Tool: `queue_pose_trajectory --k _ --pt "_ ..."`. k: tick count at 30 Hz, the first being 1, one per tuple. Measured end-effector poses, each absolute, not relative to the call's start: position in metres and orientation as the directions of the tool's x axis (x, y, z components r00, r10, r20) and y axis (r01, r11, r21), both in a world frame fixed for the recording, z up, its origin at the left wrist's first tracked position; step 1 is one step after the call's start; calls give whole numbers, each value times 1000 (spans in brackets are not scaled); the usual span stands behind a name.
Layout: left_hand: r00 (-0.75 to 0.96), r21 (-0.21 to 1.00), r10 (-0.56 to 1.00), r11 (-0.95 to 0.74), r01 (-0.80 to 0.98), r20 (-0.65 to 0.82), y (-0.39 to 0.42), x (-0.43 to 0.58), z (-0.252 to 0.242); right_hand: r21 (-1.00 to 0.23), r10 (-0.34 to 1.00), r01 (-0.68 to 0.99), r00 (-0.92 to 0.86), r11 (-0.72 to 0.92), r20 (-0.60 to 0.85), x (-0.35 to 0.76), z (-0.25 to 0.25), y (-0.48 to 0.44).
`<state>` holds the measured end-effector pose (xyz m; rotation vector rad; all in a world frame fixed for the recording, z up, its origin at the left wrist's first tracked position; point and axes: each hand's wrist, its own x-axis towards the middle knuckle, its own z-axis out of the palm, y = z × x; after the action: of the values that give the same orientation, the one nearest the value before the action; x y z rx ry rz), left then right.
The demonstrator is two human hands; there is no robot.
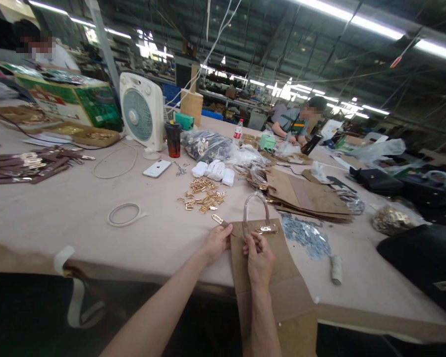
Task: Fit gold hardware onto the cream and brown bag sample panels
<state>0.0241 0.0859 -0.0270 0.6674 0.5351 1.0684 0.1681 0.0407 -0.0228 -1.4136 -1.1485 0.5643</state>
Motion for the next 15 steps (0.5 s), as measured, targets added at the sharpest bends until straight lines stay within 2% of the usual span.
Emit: queue_pose_trajectory --k 3,6,15 --pt "394 715 916 325 -619 -75 86 24 -26 -815 859 508 249 279 448 169 -23 40" --pt "389 714 918 325 -620 -80 85 24 -26 -700 816 598 127 391 564 170 -24 39" --pt "378 716 922 318 -622 -81 85 25 -25 -714 832 632 194 300 521 168 -29 40"
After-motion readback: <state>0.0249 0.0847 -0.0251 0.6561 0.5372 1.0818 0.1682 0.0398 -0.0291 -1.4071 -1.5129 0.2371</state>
